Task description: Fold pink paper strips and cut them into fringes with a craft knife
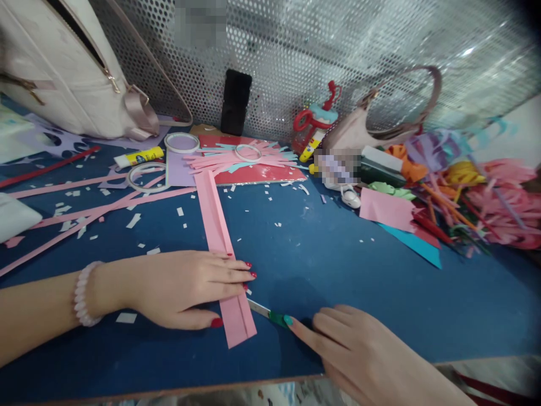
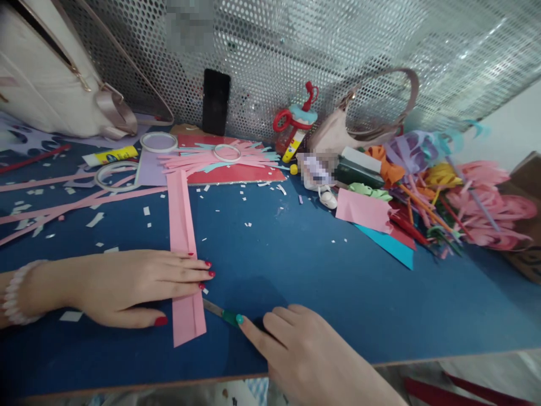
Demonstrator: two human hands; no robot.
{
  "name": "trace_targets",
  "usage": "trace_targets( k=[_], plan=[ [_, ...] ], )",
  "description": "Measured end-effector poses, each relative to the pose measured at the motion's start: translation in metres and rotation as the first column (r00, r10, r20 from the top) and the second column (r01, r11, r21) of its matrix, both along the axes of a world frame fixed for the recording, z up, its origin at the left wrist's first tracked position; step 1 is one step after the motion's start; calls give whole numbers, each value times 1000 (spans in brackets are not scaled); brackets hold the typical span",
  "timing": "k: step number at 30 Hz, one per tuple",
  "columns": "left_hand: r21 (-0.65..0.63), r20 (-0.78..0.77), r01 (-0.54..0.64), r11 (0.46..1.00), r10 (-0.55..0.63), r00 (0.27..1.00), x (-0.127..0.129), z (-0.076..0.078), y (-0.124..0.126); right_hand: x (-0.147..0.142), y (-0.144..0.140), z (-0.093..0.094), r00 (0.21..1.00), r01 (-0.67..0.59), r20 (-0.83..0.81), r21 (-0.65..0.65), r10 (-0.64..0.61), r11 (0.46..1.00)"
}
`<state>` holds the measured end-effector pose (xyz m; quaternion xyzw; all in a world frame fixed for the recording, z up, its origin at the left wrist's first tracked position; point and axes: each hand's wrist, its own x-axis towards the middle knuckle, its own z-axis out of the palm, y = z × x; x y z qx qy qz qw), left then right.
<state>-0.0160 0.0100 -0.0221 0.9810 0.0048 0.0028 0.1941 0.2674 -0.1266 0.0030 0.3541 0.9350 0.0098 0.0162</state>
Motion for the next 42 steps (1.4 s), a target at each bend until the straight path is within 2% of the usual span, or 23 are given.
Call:
trace_targets(
  k=[3,5,12,18,20,22,25,32,42],
  plan=[
    [96,-26,-190,977,194,981,0,-3,-3,-2,2,2,1000,-10,-4,-11,10,1000],
    [150,-64,-263,953,274,959,0,-5,-5,-5,5,1,1000,-17,-2,-14,17,1000],
    [180,-119,-249,952,273,955,1,-5,-5,-8,16,-7,997,-48,52,-6,49,999],
    [168,-148,-242,956,267,952,1,-4,-4,0,16,-2,997,-43,60,28,41,999],
    [174,-110,-303,937,324,940,1,-6,-6,-2,18,-2,998,-34,48,18,34,999],
    [185,-86,-408,894,428,900,2,-8,-8,-5,21,-3,998,-37,51,9,37,999],
    [183,-126,-502,845,527,841,1,-10,-9,-9,28,-6,997,-43,68,6,43,999],
    [148,-102,-468,871,484,869,-5,-12,-6,-7,37,-1,999,-26,35,-16,26,1000],
    [153,-176,-479,865,500,848,-1,-7,-7,-10,56,-2,998,-48,25,-32,49,998]
  ],
)
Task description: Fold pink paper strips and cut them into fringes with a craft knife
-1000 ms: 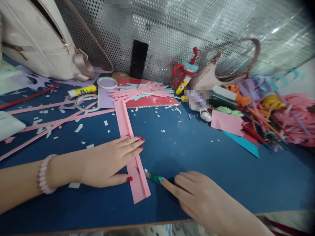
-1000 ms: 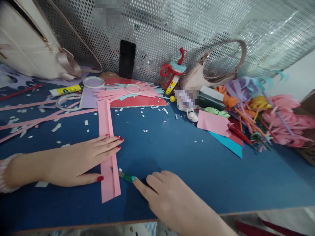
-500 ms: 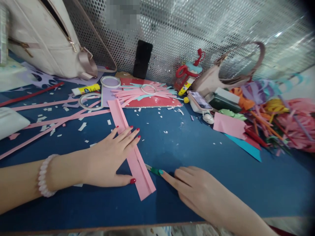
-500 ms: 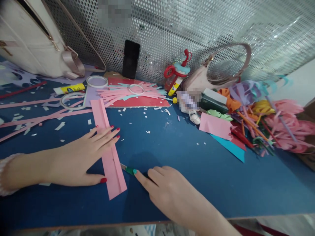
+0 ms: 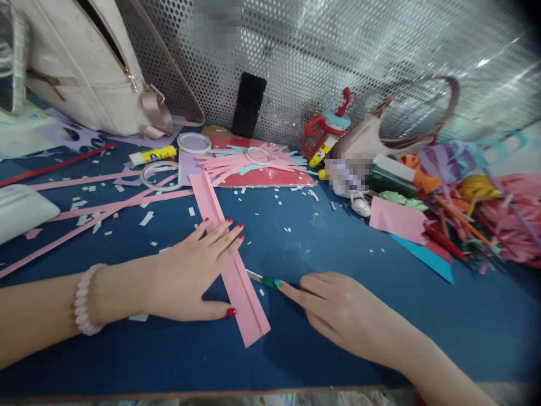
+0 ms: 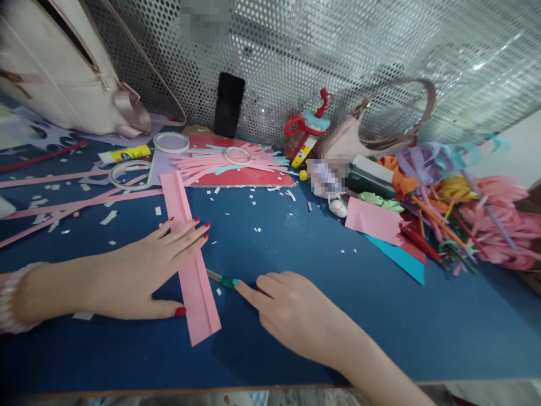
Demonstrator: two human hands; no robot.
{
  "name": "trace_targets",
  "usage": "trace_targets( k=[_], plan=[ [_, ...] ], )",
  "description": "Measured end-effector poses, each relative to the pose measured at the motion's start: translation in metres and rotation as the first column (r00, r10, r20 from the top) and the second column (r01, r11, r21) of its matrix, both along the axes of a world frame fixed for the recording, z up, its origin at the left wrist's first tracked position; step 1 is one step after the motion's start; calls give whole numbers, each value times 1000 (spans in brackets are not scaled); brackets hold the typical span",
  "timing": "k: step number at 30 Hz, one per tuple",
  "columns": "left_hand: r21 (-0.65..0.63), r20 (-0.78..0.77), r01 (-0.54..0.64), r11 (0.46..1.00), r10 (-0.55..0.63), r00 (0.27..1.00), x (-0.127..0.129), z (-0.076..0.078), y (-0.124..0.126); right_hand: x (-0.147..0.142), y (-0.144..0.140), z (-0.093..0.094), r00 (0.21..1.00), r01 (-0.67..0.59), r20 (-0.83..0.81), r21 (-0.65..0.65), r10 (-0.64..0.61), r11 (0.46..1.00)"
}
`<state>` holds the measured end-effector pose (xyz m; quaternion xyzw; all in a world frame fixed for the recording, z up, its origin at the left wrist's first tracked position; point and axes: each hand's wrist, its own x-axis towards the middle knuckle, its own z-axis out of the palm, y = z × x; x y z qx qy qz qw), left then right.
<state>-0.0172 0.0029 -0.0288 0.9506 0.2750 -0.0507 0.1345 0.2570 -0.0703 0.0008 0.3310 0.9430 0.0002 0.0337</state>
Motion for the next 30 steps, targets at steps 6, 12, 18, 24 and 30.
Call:
trace_targets(
  k=[6,12,18,24,30],
  plan=[
    [-26,-10,5,1000,-5,1000,1,2,1,-2,6,0,1000,-13,15,28,12,1000],
    [-19,50,21,1000,-20,999,-4,-1,2,-8,12,-2,999,-45,13,77,44,996],
    [-68,47,68,995,-65,997,-7,2,6,-4,-3,-2,1000,-23,0,72,24,997],
    [-125,84,130,984,-120,989,-6,10,3,-4,-18,0,1000,-5,-17,61,6,998],
    [-157,125,215,964,-196,973,-1,15,-6,-8,-37,0,1000,-1,-22,56,2,998]
  ],
)
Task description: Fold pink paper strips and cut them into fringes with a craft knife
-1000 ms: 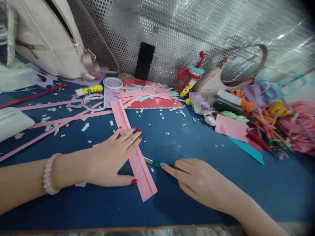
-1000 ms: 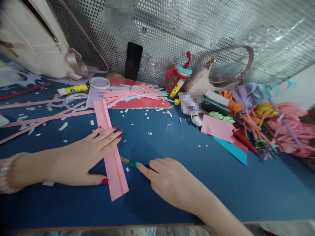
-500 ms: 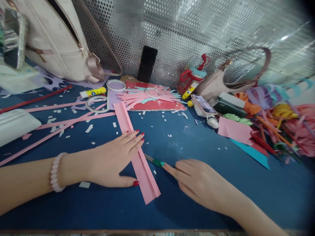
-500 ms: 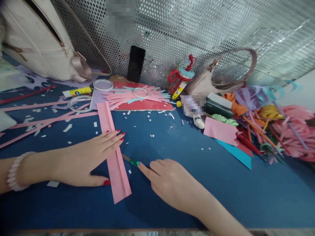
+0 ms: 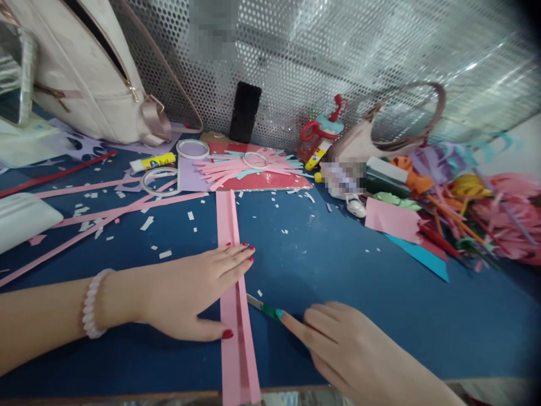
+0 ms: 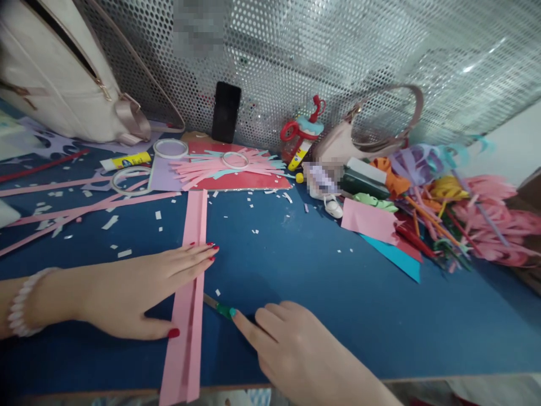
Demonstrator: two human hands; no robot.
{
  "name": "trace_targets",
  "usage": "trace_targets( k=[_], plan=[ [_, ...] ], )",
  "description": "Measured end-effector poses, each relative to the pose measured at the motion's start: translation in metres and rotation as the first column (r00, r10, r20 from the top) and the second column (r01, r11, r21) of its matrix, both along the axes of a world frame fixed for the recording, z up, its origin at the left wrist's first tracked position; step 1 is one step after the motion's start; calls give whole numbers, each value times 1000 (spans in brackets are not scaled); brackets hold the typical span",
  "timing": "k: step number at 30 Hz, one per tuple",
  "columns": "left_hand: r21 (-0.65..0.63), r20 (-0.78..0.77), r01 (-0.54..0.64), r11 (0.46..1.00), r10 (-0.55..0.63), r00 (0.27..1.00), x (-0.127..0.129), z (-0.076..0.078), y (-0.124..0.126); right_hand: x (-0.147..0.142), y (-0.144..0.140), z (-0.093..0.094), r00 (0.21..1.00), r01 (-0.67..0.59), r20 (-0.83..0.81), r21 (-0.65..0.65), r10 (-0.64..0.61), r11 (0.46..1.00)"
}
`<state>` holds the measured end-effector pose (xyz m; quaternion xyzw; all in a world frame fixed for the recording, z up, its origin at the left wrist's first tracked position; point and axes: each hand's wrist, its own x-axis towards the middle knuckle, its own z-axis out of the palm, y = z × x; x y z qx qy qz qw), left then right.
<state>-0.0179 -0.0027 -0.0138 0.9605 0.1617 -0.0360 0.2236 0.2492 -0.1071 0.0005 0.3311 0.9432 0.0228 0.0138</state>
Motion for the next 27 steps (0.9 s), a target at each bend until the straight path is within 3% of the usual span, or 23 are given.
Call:
trace_targets(
  k=[3,10,21,27],
  plan=[
    [30,-4,1,1000,0,1000,1,-3,-3,-4,-4,-3,1000,-10,17,16,9,1000],
    [121,-137,-229,966,244,960,2,-5,-4,-3,0,2,998,55,-17,-46,-56,997],
    [95,-166,-217,972,230,959,3,-7,-5,1,16,2,998,60,-26,-143,-64,988],
    [89,-210,-221,971,235,949,2,-8,-4,2,23,-2,1000,29,11,-71,-28,997]
  ],
)
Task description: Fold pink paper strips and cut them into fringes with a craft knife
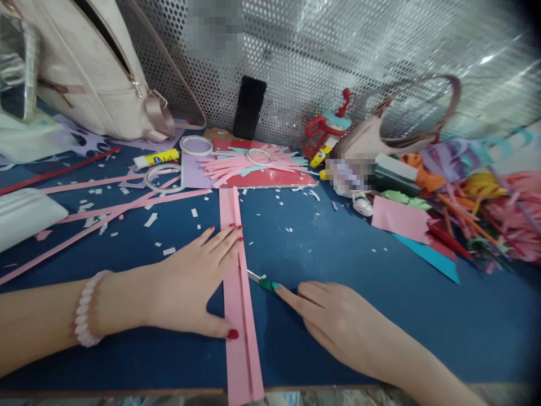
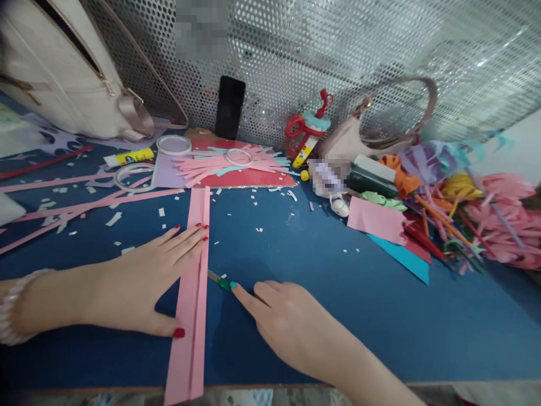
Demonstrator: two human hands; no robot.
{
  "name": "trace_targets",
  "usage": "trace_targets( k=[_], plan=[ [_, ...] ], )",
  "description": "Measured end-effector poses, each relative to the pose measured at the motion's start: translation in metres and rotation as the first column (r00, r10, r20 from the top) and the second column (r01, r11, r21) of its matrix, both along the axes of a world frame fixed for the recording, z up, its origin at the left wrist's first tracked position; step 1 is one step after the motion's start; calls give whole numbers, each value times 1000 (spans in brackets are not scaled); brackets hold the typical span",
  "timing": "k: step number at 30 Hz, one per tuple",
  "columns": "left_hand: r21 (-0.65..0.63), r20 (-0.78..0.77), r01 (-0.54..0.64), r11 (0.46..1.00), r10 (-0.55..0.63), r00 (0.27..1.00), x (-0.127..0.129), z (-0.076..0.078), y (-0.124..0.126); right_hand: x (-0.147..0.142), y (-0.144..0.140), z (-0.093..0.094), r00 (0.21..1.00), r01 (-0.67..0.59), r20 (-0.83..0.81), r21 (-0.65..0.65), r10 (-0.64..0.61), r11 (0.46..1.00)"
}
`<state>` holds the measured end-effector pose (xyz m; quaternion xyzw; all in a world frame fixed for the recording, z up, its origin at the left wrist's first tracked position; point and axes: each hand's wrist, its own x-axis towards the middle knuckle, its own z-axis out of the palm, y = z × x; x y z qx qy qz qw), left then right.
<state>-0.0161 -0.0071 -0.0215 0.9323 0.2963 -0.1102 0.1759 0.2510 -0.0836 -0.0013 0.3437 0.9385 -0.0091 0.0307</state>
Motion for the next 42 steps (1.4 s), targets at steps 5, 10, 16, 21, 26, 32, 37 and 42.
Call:
trace_targets(
  k=[5,10,16,21,26,32,37,42],
  plan=[
    [-6,20,-7,1000,7,1000,1,1,1,0,3,0,1000,-10,23,22,9,1000],
    [-5,20,-9,1000,9,1000,1,2,0,2,9,-5,996,-25,84,75,18,997],
    [-25,-4,8,1000,-9,1000,-1,0,-1,0,16,-6,996,-20,86,55,15,998],
    [-21,8,3,1000,-3,1000,-1,0,0,-2,24,-6,995,-49,97,99,39,994],
    [-32,7,-11,999,11,1000,3,2,1,-3,30,-4,994,-47,102,106,36,993],
    [-37,23,-27,999,28,999,1,1,-1,-5,38,-5,991,-51,129,137,33,989],
    [-43,12,-36,998,37,999,1,3,-1,-8,44,-3,990,-51,140,135,32,990],
    [-33,35,-38,999,39,999,2,5,-1,-11,52,0,993,-38,113,105,26,994]
  ],
)
